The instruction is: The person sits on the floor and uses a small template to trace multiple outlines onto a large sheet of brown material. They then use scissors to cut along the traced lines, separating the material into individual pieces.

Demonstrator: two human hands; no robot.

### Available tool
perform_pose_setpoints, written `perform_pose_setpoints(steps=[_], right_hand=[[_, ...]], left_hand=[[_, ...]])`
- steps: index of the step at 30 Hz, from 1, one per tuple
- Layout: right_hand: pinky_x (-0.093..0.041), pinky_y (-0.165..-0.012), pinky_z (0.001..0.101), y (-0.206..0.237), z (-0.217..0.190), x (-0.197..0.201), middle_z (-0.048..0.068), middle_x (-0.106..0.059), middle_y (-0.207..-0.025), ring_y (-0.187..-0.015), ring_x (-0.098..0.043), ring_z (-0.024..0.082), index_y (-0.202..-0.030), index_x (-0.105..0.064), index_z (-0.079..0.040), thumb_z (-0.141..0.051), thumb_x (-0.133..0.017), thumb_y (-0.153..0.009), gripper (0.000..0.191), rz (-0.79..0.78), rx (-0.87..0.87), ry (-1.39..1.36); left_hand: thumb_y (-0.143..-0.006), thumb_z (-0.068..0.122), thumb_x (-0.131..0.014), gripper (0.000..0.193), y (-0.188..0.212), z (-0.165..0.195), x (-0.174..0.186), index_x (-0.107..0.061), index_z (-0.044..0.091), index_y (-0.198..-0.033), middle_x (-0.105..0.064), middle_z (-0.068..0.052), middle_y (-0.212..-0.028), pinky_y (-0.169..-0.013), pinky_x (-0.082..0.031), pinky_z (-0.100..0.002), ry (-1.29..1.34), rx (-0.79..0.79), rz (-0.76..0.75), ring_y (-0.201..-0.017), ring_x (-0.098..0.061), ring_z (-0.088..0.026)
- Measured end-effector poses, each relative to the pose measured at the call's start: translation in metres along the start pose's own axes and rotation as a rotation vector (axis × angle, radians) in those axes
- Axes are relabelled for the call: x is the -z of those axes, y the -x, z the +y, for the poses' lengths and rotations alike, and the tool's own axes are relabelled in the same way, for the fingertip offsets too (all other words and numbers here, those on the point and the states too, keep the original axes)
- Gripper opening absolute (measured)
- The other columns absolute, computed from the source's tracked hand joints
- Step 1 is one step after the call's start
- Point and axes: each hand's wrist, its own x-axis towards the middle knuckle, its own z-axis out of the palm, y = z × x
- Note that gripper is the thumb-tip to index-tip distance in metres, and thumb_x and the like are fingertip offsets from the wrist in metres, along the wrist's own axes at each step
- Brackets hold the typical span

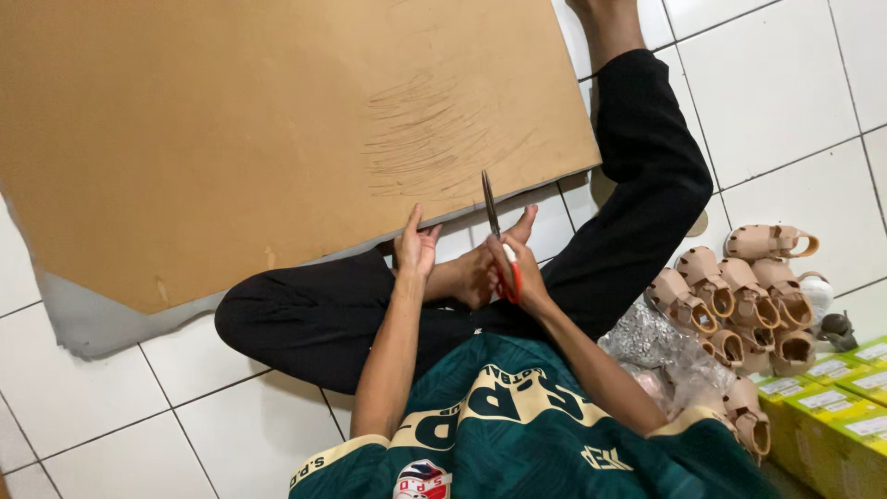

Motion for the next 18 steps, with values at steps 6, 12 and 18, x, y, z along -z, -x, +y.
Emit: perform_pose_setpoints(steps=[6,12,18], right_hand=[[-0.052,-0.058,0.0307,0.023,0.0,-0.006,0.01,-0.066,-0.076,-0.063,-0.066,0.02,-0.115,-0.069,-0.001,-0.033,-0.071,-0.1,0.036,-0.081,0.249,0.106],[-0.06,-0.075,0.0368,0.016,-0.007,-0.015,0.015,-0.074,-0.098,-0.087,-0.075,0.028,-0.126,-0.065,-0.005,-0.015,-0.083,-0.083,0.048,0.349,0.717,0.705],[-0.061,-0.07,0.0357,-0.002,-0.008,-0.011,0.013,-0.073,-0.087,-0.076,-0.077,0.026,-0.121,-0.067,-0.002,-0.026,-0.088,-0.081,0.051,0.294,0.595,0.667]], left_hand=[[-0.094,0.013,-0.073,0.038,-0.003,-0.004,0.013,-0.06,0.004,-0.129,-0.065,-0.01,-0.129,-0.104,-0.055,-0.056,0.061,0.044,-0.049,-0.12,-0.063,-0.028],[-0.097,0.015,-0.071,0.039,0.0,-0.002,0.012,-0.06,0.005,-0.132,-0.065,-0.011,-0.131,-0.1,-0.056,-0.05,0.017,0.066,-0.103,-0.12,-0.064,-0.029],[-0.096,0.012,-0.069,0.038,0.001,-0.003,0.006,-0.059,0.005,-0.132,-0.065,-0.012,-0.13,-0.103,-0.057,-0.052,0.035,0.068,-0.081,-0.121,-0.064,-0.029]])
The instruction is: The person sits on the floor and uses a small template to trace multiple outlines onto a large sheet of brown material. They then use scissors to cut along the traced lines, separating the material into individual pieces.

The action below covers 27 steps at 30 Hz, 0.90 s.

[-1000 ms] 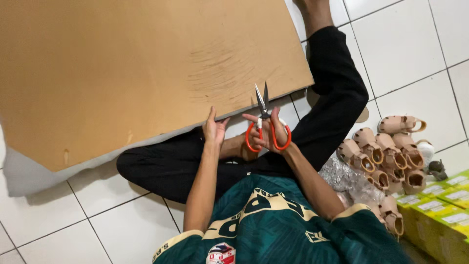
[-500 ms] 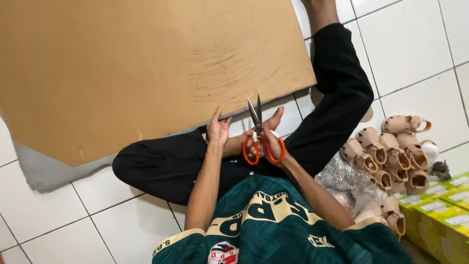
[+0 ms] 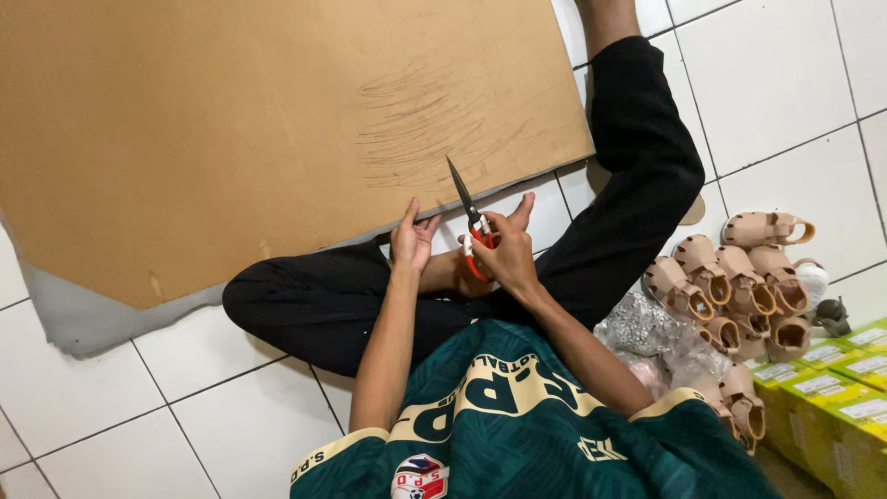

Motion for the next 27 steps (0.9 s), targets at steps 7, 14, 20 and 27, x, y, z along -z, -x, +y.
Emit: perform_pose_setpoints(steps=[7,14,20,27], right_hand=[[-0.056,-0.075,0.0318,-0.004,0.008,0.014,0.008,-0.072,-0.082,-0.076,-0.072,0.02,-0.097,-0.071,-0.003,-0.035,-0.087,-0.079,0.04,-0.116,-0.093,-0.005],[-0.056,-0.083,0.0281,0.019,0.023,0.023,0.003,-0.065,-0.1,-0.093,-0.065,0.013,-0.123,-0.056,-0.009,-0.025,-0.066,-0.098,0.031,-0.344,-0.438,-0.73],[-0.057,-0.077,0.021,0.055,0.009,0.047,-0.004,-0.066,-0.104,-0.09,-0.069,0.004,-0.142,-0.042,-0.024,-0.016,-0.072,-0.086,0.064,-0.469,-0.404,-0.602],[-0.047,-0.042,0.0269,0.037,-0.013,0.033,0.005,-0.061,-0.065,-0.047,-0.058,0.016,-0.102,-0.064,-0.003,-0.052,-0.051,-0.101,0.051,-0.558,-0.584,-0.342]], left_hand=[[-0.094,0.005,-0.071,0.036,0.006,0.003,-0.008,-0.059,0.002,-0.128,-0.065,-0.012,-0.128,-0.103,-0.057,-0.051,-0.006,-0.012,-0.028,-0.119,-0.064,-0.029],[-0.094,0.006,-0.073,0.034,0.01,0.003,-0.012,-0.061,0.001,-0.125,-0.067,-0.013,-0.124,-0.102,-0.058,-0.05,-0.026,-0.049,-0.032,-0.113,-0.065,-0.027],[-0.095,0.005,-0.07,0.03,0.017,0.004,-0.01,-0.063,0.006,-0.124,-0.068,-0.007,-0.122,-0.096,-0.057,-0.046,-0.052,-0.099,-0.065,-0.111,-0.067,-0.022],[-0.096,0.002,-0.069,0.027,0.014,0.006,-0.01,-0.065,0.006,-0.123,-0.07,-0.007,-0.119,-0.095,-0.057,-0.04,0.061,-0.124,-0.101,-0.109,-0.068,-0.02]])
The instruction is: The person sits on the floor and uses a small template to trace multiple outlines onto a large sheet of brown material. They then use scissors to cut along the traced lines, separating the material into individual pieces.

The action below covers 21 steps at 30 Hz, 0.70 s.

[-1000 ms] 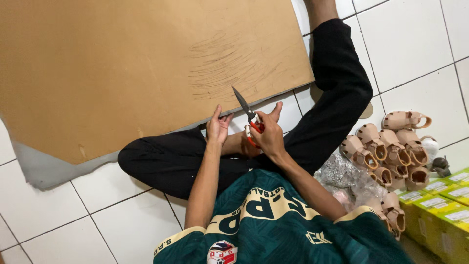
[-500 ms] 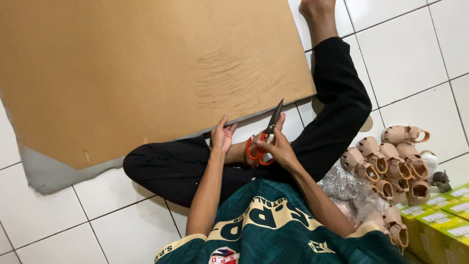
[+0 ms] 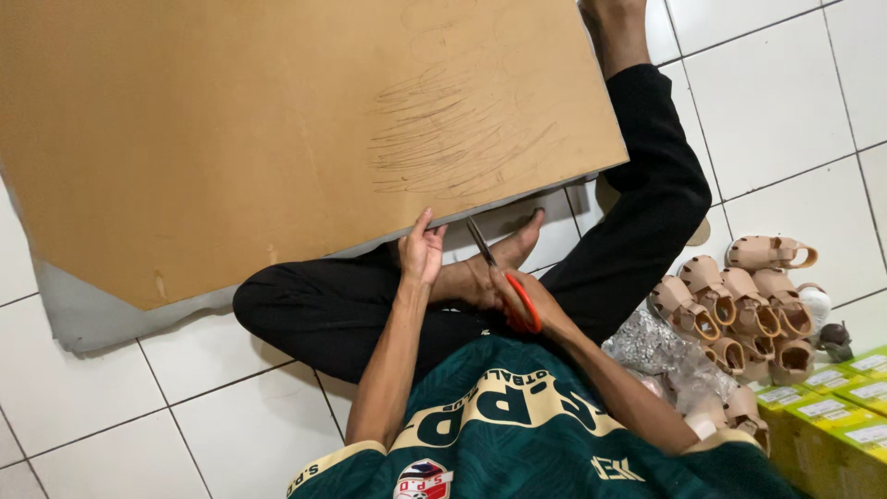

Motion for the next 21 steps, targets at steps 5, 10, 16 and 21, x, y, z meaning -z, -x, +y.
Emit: perform_pose_setpoints(steps=[5,10,16,21], right_hand=[[-0.047,-0.041,0.0308,-0.052,-0.016,-0.029,0.009,-0.06,-0.061,-0.046,-0.061,0.02,-0.094,-0.058,-0.006,-0.061,-0.046,-0.096,0.056,0.045,0.077,0.041],[-0.051,-0.048,0.0325,-0.082,-0.017,-0.049,0.01,-0.063,-0.069,-0.054,-0.063,0.021,-0.095,-0.063,-0.001,-0.067,-0.047,-0.098,0.068,0.112,0.063,0.094],[-0.05,-0.052,0.0339,-0.083,-0.012,-0.05,0.009,-0.067,-0.068,-0.058,-0.065,0.021,-0.099,-0.072,-0.003,-0.067,-0.05,-0.095,0.068,0.205,0.117,0.125],[-0.052,-0.058,0.0386,-0.078,-0.012,-0.057,0.009,-0.068,-0.062,-0.059,-0.067,0.022,-0.092,-0.077,-0.006,-0.063,-0.055,-0.094,0.062,0.415,0.264,0.281]], left_hand=[[-0.096,0.003,-0.071,0.023,-0.003,0.001,0.005,-0.065,0.004,-0.118,-0.071,-0.007,-0.115,-0.092,-0.058,-0.037,-0.03,0.007,0.031,-0.106,-0.068,-0.019],[-0.094,0.002,-0.071,0.026,-0.003,0.001,0.006,-0.063,0.006,-0.119,-0.069,-0.006,-0.113,-0.093,-0.058,-0.036,-0.009,0.011,0.061,-0.105,-0.068,-0.017],[-0.095,0.002,-0.071,0.028,0.0,-0.001,0.007,-0.063,0.007,-0.122,-0.069,-0.007,-0.115,-0.093,-0.058,-0.036,-0.013,-0.007,0.008,-0.106,-0.067,-0.019],[-0.096,0.003,-0.071,0.028,-0.002,-0.002,0.007,-0.063,0.008,-0.122,-0.069,-0.006,-0.113,-0.087,-0.058,-0.036,-0.049,0.008,0.038,-0.1,-0.069,-0.018]])
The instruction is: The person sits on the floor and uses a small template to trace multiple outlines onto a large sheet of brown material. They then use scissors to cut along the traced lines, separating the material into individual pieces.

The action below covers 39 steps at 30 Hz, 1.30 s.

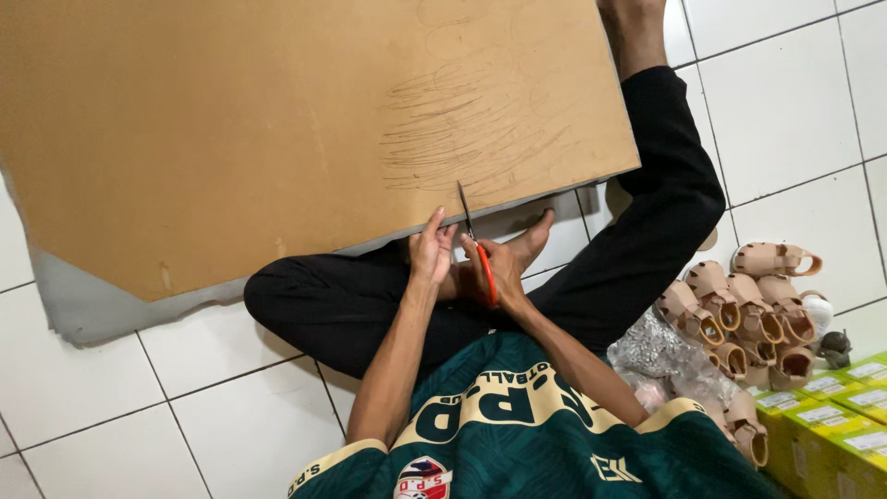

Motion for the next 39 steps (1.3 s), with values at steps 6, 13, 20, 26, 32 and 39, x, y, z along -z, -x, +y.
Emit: perform_pose_setpoints(steps=[6,13,20,26,32,39], right_hand=[[-0.046,-0.056,0.0412,-0.008,0.001,0.0,0.014,-0.062,-0.058,-0.057,-0.062,0.025,-0.087,-0.077,-0.001,-0.06,-0.058,-0.098,0.063,-0.019,-0.048,0.01],[-0.049,-0.049,0.0348,-0.028,-0.011,-0.008,0.009,-0.063,-0.054,-0.05,-0.064,0.018,-0.086,-0.076,-0.001,-0.06,-0.056,-0.096,0.064,0.038,0.018,-0.089],[-0.047,-0.044,0.0379,-0.038,-0.024,0.022,0.011,-0.058,-0.058,-0.046,-0.06,0.024,-0.081,-0.061,-0.003,-0.066,-0.04,-0.098,0.068,-0.32,-0.207,-0.347],[-0.05,-0.053,0.0358,-0.067,-0.024,0.014,0.013,-0.063,-0.062,-0.056,-0.064,0.024,-0.075,-0.065,0.0,-0.069,-0.036,-0.1,0.079,-0.223,-0.053,-0.084],[-0.049,-0.056,0.0359,-0.086,-0.021,-0.007,0.011,-0.064,-0.061,-0.058,-0.064,0.021,-0.075,-0.066,-0.001,-0.064,-0.043,-0.101,0.072,-0.097,0.067,-0.087],[-0.045,-0.051,0.0364,-0.077,-0.038,-0.001,0.011,-0.06,-0.058,-0.055,-0.058,0.018,-0.081,-0.071,-0.001,-0.058,-0.052,-0.098,0.063,-0.061,0.015,-0.121]], left_hand=[[-0.093,0.003,-0.07,0.028,-0.001,-0.001,-0.002,-0.062,0.008,-0.12,-0.071,-0.006,-0.109,-0.084,-0.06,-0.034,-0.014,0.005,0.019,-0.096,-0.071,-0.019],[-0.099,0.001,-0.07,0.023,0.002,0.002,-0.004,-0.063,0.0,-0.12,-0.07,-0.01,-0.108,-0.079,-0.061,-0.035,0.025,-0.025,-0.094,-0.092,-0.072,-0.023],[-0.096,0.005,-0.067,0.026,0.002,0.009,-0.006,-0.064,-0.001,-0.121,-0.071,-0.014,-0.119,-0.092,-0.064,-0.04,-0.006,0.071,0.031,-0.104,-0.073,-0.024],[-0.098,0.007,-0.067,0.028,0.0,0.008,-0.003,-0.063,-0.001,-0.125,-0.071,-0.013,-0.122,-0.09,-0.061,-0.039,-0.024,0.032,-0.058,-0.106,-0.071,-0.026],[-0.099,0.006,-0.066,0.027,0.0,0.008,0.0,-0.062,0.0,-0.125,-0.07,-0.012,-0.121,-0.093,-0.063,-0.041,-0.027,0.01,-0.098,-0.106,-0.071,-0.024],[-0.098,0.005,-0.066,0.031,0.003,0.009,-0.003,-0.062,0.001,-0.128,-0.069,-0.01,-0.124,-0.091,-0.061,-0.038,-0.035,0.008,-0.089,-0.105,-0.071,-0.021]])
